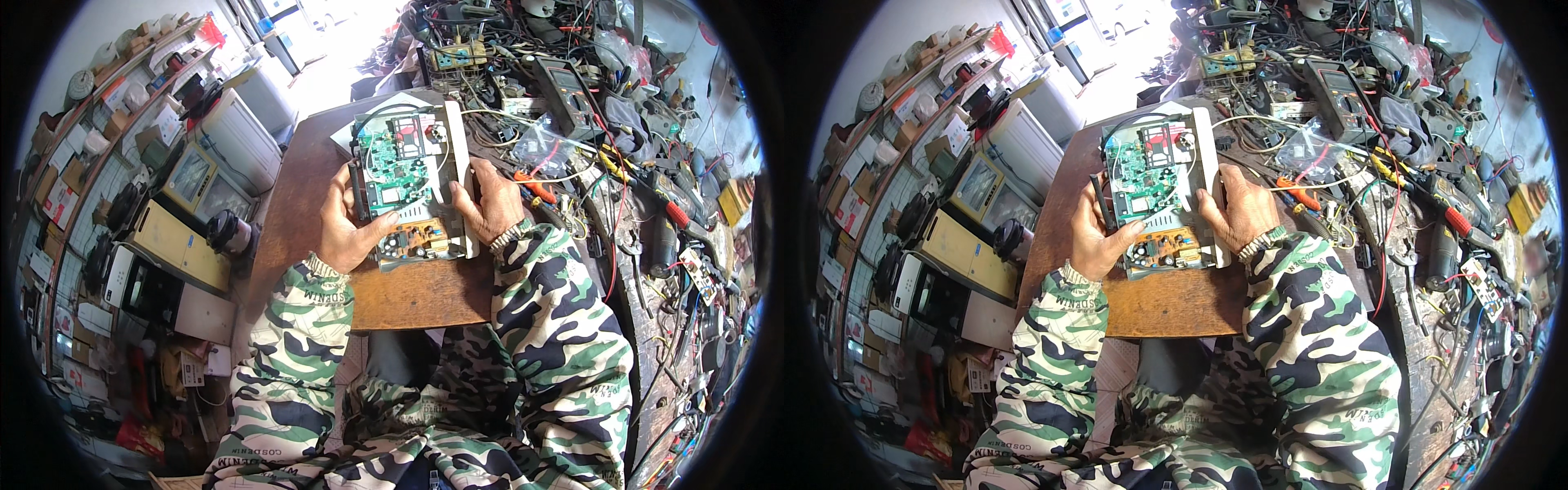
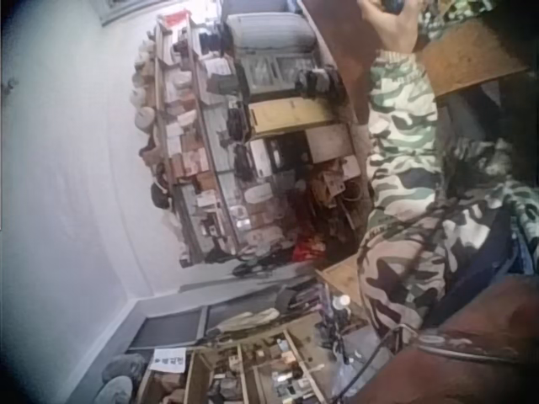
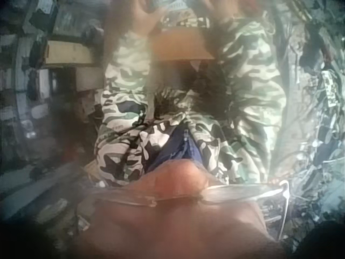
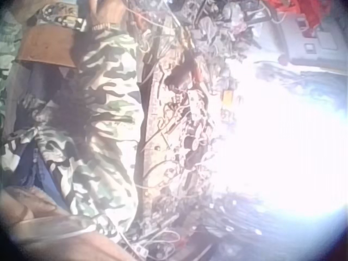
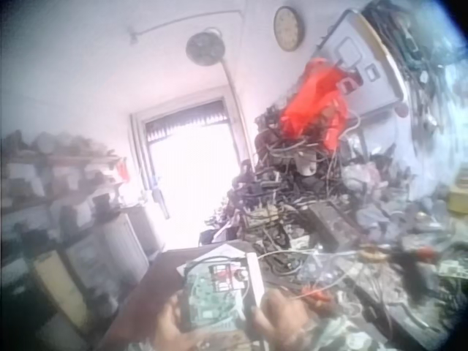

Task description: The person uses a screwdriver to remove screws from the casing of a white electronic device. They then separate the casing halves to reveal the internal circuit board and components.

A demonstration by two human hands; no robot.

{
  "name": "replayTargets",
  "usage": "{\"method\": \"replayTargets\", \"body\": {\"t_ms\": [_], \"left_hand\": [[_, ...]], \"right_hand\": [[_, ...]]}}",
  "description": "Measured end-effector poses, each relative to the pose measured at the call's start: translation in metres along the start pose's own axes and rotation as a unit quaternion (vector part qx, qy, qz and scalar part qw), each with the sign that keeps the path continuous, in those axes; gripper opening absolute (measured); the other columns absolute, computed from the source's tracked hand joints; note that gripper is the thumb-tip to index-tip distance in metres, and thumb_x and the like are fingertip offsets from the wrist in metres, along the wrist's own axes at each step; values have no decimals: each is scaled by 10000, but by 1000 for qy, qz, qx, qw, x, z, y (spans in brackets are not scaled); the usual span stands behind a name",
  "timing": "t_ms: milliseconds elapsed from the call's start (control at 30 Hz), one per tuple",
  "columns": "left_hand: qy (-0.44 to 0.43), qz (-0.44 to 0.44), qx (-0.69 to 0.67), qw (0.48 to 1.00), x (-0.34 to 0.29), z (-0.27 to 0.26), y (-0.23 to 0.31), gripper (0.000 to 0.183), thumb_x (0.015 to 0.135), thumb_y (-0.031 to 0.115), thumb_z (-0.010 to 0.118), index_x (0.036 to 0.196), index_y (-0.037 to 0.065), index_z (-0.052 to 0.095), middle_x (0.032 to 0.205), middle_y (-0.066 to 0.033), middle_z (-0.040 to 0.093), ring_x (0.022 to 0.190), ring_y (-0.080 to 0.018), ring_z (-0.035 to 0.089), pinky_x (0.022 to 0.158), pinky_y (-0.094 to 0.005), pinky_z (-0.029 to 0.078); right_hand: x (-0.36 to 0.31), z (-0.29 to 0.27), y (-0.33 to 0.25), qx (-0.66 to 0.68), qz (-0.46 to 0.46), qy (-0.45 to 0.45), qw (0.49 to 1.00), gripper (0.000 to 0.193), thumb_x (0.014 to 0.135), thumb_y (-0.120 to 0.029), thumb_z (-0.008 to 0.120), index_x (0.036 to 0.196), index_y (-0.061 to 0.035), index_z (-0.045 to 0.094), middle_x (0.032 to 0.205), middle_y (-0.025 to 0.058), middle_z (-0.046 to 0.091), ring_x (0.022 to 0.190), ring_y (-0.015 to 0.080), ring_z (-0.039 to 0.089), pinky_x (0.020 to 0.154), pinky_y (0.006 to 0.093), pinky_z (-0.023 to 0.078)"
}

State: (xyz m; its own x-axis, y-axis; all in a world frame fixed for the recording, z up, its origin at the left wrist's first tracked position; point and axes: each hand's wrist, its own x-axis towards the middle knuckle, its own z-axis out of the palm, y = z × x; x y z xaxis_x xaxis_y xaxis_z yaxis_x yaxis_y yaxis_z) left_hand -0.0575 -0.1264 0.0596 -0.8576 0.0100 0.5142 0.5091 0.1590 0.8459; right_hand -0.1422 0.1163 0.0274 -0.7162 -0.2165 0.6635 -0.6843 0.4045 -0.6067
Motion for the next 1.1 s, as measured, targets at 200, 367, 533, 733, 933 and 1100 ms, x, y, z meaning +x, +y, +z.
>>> {"method": "replayTargets", "body": {"t_ms": [200, 367, 533, 733, 933, 1100], "left_hand": [[-1, 3, -2, 1000, -1, 1, 0, 774, 882, 155, 848, 1495, 13, 398, 1235, -102, 685, 1145, -161, 685, 1001, -331, 554], [-1, -5, 5, 1000, 0, 2, 7, 777, 882, 192, 856, 1491, 17, 407, 1229, -94, 685, 1144, -161, 684, 1003, -329, 549], [-7, -4, 2, 1000, 0, 1, 3, 816, 883, 162, 853, 1515, 0, 362, 1241, -122, 688, 1145, -175, 690, 996, -333, 561], [-10, -9, -10, 1000, 0, -2, -4, 905, 884, 124, 852, 1565, -27, 276, 1258, -156, 694, 1148, -189, 697, 986, -334, 574], [-9, -33, -11, 999, 1, -1, -2, 794, 896, 150, 849, 1522, -5, 386, 1349, -113, 625, 1224, -182, 647, 1047, -344, 539], [-11, -54, 1, 998, 0, -3, -4, 813, 900, 180, 850, 1531, -20, 379, 1397, -129, 591, 1275, -192, 611, 1094, -357, 509]], "right_hand": [[-1, 0, 0, 0, 2, -1, 1000, 412, 946, -330, 714, 1160, 3, 602, 761, 220, 683, 734, 447, 702, 666, 501, 558], [0, 0, -2, 5, 4, 5, 1000, 408, 943, -325, 717, 1155, 3, 600, 764, 221, 687, 738, 449, 703, 667, 501, 558], [0, -1, 0, -1, 4, -4, 1000, 419, 943, -331, 719, 1167, 3, 600, 773, 226, 693, 744, 446, 708, 670, 504, 560], [0, -3, -2, 81, 43, 3, 996, 413, 989, -341, 676, 1203, 11, 648, 858, 241, 728, 825, 429, 733, 734, 471, 574], [5, -3, 9, 132, 96, -14, 987, 402, 1061, -377, 587, 1086, 5, 712, 882, 229, 726, 843, 389, 734, 749, 438, 551], [4, -3, 6, 104, 143, -68, 982, 463, 1064, -438, 566, 1019, -4, 720, 869, 232, 721, 857, 425, 718, 750, 465, 536]]}}
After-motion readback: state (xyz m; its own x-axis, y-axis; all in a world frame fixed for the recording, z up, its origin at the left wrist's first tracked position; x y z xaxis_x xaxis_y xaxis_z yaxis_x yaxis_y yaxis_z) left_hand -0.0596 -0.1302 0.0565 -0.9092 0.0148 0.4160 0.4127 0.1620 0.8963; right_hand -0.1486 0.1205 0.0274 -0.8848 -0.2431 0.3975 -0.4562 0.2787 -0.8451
